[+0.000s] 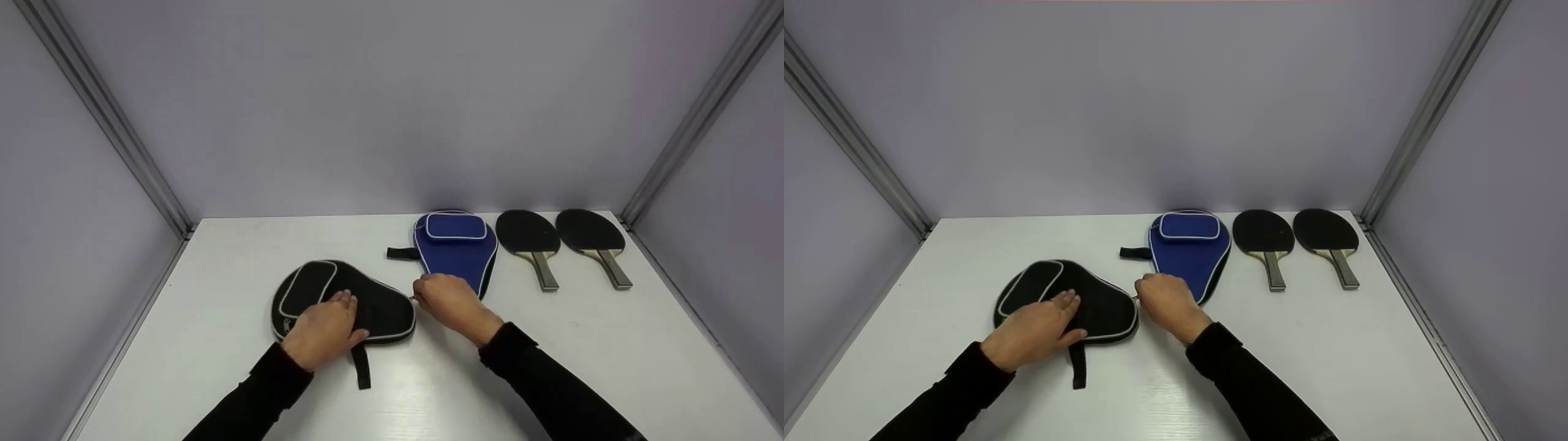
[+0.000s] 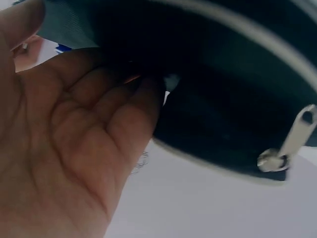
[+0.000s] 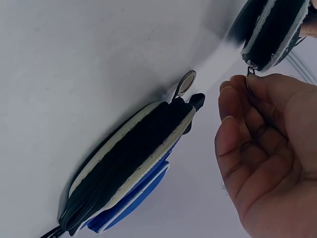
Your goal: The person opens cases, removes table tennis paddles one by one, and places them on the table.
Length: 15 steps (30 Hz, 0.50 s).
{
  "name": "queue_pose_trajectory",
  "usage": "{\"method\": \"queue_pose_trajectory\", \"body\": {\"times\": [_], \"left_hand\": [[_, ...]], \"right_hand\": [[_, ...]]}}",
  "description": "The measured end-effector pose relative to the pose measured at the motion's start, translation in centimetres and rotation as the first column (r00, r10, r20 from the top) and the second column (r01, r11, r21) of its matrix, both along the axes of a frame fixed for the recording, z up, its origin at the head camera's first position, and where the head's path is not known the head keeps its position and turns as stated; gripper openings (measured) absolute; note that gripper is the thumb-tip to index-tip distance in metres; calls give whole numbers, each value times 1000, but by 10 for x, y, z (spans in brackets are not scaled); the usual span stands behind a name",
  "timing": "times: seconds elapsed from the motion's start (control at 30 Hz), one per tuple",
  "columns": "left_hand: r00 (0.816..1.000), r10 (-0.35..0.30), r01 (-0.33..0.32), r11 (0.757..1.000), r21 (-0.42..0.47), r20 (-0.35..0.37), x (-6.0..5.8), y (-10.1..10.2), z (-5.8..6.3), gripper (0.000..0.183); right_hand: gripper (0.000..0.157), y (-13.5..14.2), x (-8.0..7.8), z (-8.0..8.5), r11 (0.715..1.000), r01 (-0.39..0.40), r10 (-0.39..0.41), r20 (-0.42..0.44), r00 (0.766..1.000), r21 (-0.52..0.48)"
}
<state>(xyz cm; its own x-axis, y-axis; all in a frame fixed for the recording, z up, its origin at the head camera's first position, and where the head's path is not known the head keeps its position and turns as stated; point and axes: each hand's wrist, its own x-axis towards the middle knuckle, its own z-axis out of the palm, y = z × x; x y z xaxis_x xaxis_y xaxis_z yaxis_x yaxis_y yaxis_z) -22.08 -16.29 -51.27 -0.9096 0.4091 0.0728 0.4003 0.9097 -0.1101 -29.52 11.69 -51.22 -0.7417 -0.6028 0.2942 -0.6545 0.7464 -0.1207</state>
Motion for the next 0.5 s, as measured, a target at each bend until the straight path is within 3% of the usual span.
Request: {"method": "queue_pose_trajectory", "body": {"times": [0.1,0.2,0.27,0.4,0.5], "left_hand": [[999,-50,50,999,-15,-2,0,-1,6,70],[992,-122,123,991,-43,29,2,-3,30,62],[981,-190,192,980,-57,32,-2,-10,37,58],[953,-285,291,955,-49,99,-19,-25,42,64],[938,-297,303,953,-9,180,-28,-34,39,80]], "right_hand": [[14,-1,-2,0,1000,16,-16,8,1000,-4],[13,-1,-4,-1,1000,16,-16,13,1000,0],[12,-1,-4,-2,1000,16,-16,25,1000,4],[12,-1,-4,-4,1000,19,-19,44,999,11],[12,-2,-4,-5,1000,12,-13,53,999,19]]}}
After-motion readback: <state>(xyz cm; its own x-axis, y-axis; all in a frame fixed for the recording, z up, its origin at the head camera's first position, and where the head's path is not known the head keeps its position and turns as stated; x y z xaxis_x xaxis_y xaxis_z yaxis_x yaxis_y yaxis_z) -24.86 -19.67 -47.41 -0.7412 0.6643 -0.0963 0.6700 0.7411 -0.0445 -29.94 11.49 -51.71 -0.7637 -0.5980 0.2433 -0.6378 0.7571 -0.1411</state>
